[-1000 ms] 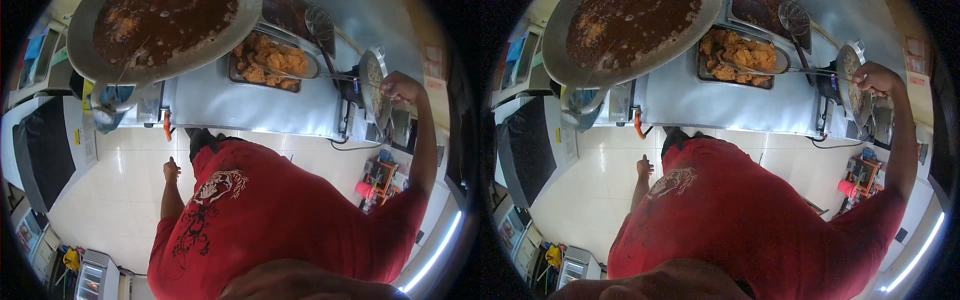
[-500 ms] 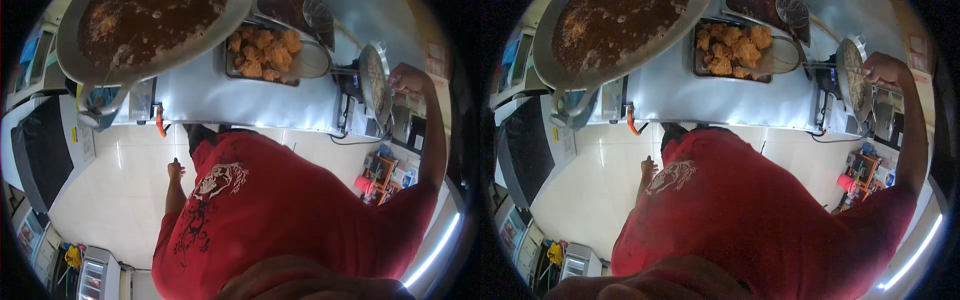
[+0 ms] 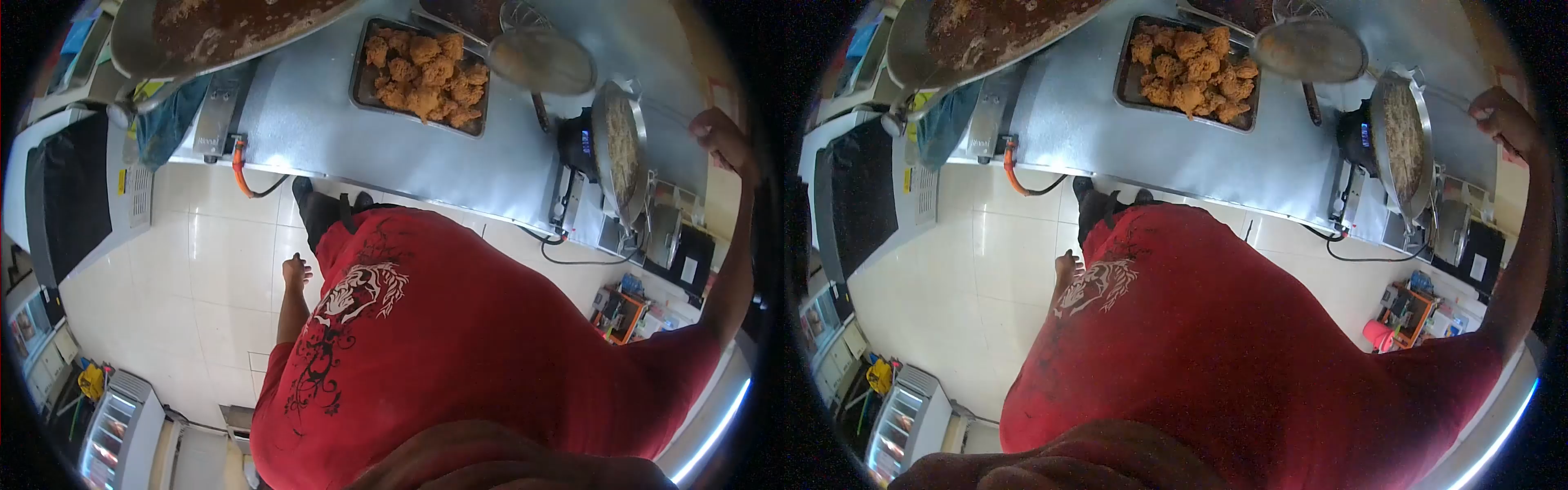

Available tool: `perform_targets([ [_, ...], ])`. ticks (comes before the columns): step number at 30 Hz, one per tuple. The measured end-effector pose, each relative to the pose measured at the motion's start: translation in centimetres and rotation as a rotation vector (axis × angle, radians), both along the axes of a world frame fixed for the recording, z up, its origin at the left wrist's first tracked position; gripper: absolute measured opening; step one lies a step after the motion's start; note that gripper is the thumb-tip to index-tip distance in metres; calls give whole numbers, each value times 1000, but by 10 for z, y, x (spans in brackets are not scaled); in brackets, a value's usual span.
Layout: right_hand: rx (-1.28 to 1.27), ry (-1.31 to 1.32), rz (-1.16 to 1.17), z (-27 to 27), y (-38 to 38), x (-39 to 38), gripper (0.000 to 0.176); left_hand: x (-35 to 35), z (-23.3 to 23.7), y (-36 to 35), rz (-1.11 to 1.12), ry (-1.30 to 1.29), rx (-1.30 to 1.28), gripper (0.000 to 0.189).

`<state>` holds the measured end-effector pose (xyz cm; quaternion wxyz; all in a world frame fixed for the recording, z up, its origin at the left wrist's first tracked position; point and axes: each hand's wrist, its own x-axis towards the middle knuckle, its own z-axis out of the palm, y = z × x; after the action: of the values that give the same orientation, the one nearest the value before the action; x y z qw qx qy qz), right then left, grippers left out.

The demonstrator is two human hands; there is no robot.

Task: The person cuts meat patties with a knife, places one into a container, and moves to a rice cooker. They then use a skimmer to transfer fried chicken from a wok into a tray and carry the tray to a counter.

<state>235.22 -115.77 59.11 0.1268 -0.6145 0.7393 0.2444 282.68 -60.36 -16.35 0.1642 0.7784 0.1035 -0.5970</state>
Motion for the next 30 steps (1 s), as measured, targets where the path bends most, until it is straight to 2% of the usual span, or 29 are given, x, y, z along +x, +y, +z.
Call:
perform_targets([
  [2,-90,-131,181,-16,-22,-34,28,-11,-6,7,-22,-22,-22,47],
  [3,-137,-243,379,-40,-49,-72,27,-15,-7,10,-33,-37,-29,47],
  [5,-258,-75,931,-99,-85,-92,25,-18,1,15,-39,-81,-26,47],
  [7,-457,314,1021,-161,-51,-38,25,-16,6,21,-13,-125,-43,47],
  [8,-567,386,763,-191,-6,15,25,-16,9,28,13,-149,-39,46],
  [11,-484,437,697,-216,19,45,29,-8,1,76,53,-209,-178,45],
  [13,-495,454,668,-225,5,41,32,-4,5,96,90,-208,-67,43],
  [16,-409,445,642,-255,23,46,36,9,46,102,-43,-239,-8,41],
  [19,-466,357,645,-248,25,21,36,37,25,116,25,-221,-90,38],
  [20,-468,366,558,-240,28,29,36,51,12,118,66,-192,-63,38],
  [21,-466,375,466,-232,35,36,37,64,7,116,60,-195,-58,39],
  [23,-666,268,418,-225,40,24,38,90,12,111,17,-235,-190,40],
  [24,-689,225,448,-215,33,8,39,109,14,99,-34,-216,-112,41],
  [26,-728,143,493,-193,34,-15,40,151,15,87,-66,-208,-129,43],
  [28,-760,97,431,-166,53,13,41,202,26,80,-175,-224,-218,44],
  [30,-846,69,435,-148,73,48,42,257,12,83,-97,-237,-259,44],
])
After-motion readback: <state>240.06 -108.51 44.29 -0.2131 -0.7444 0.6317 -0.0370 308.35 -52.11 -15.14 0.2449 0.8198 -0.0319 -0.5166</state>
